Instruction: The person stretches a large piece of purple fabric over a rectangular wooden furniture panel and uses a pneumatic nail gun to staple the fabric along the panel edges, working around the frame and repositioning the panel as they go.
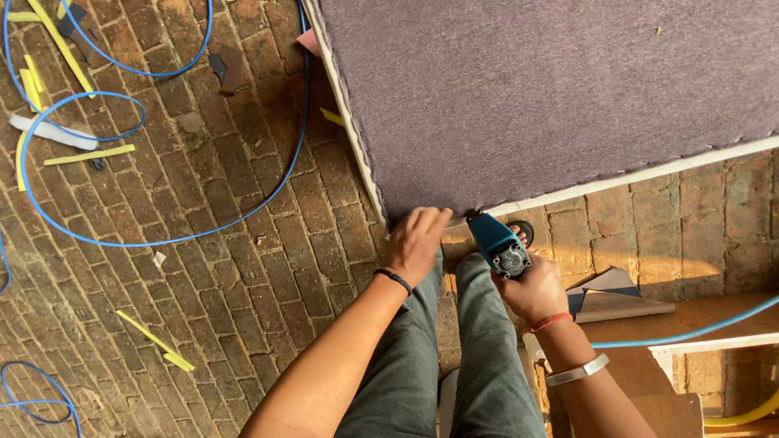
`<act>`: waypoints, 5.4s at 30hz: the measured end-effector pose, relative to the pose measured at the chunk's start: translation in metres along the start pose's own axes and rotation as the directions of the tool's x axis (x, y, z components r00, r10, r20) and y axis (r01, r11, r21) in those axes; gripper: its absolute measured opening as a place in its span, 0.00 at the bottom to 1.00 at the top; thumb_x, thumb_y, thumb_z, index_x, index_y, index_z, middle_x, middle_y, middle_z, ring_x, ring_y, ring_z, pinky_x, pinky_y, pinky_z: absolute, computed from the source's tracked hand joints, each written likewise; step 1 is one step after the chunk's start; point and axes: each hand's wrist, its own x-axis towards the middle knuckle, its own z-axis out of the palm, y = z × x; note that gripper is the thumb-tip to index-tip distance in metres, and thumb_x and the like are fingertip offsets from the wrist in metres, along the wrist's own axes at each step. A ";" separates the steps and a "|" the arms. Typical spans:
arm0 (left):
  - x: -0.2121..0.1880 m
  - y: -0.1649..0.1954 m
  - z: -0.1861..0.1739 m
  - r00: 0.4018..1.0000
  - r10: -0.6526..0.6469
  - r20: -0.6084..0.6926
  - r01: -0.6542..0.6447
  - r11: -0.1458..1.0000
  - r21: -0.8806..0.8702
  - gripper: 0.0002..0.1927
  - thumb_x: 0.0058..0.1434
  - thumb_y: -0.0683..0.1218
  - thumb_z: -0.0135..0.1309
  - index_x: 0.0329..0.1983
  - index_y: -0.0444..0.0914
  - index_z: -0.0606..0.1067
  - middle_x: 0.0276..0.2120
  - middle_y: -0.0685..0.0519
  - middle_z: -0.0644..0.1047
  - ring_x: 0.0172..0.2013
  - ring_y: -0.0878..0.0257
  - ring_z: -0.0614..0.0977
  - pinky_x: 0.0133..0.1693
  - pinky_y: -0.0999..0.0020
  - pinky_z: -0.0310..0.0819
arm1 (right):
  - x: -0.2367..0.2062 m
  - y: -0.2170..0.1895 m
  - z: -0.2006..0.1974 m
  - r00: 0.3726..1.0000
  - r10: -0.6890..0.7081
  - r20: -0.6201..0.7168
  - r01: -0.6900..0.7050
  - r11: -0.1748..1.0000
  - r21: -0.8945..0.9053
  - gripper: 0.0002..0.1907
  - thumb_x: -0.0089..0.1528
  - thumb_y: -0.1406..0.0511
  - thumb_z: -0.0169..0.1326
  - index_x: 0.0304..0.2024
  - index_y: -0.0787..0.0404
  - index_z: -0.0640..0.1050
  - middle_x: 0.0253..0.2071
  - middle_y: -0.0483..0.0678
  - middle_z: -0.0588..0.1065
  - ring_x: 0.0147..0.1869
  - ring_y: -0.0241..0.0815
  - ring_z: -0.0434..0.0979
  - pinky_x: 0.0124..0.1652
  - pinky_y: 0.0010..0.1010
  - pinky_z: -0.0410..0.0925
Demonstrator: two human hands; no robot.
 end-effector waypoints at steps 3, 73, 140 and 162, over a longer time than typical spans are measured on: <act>-0.007 -0.016 -0.012 0.997 -0.067 -0.043 0.069 0.997 0.046 0.13 0.60 0.38 0.54 0.48 0.37 0.77 0.43 0.50 0.76 0.46 0.53 0.79 0.46 0.60 0.79 | 0.000 -0.004 -0.002 0.999 0.026 0.029 -0.026 1.000 -0.002 0.20 0.52 0.57 0.65 0.37 0.67 0.82 0.30 0.61 0.81 0.35 0.54 0.85 0.39 0.43 0.75; 0.045 0.088 0.086 0.628 -0.454 0.632 0.776 0.422 -0.468 0.20 0.68 0.56 0.48 0.36 0.35 0.79 0.23 0.47 0.79 0.24 0.58 0.82 0.27 0.64 0.74 | -0.027 0.033 -0.030 0.962 -0.071 -0.265 0.128 0.970 0.205 0.18 0.53 0.58 0.68 0.33 0.67 0.82 0.24 0.54 0.80 0.29 0.44 0.82 0.31 0.37 0.71; 0.249 0.175 -0.232 0.966 -0.124 0.229 0.174 0.961 -0.215 0.23 0.55 0.48 0.61 0.55 0.43 0.78 0.56 0.50 0.78 0.58 0.49 0.78 0.57 0.57 0.71 | -0.208 0.022 -0.351 0.453 -0.347 -0.821 0.522 0.850 -0.072 0.40 0.40 0.73 0.66 0.58 0.56 0.77 0.46 0.52 0.81 0.51 0.54 0.77 0.54 0.40 0.68; 0.413 0.602 0.034 0.735 0.156 0.660 0.071 0.950 -0.304 0.24 0.58 0.52 0.60 0.57 0.41 0.77 0.54 0.48 0.81 0.54 0.55 0.81 0.56 0.60 0.74 | -0.176 0.235 -0.730 0.395 -0.831 -0.392 0.523 0.554 -0.648 0.37 0.49 0.70 0.64 0.62 0.43 0.75 0.29 0.38 0.74 0.38 0.40 0.76 0.62 0.50 0.59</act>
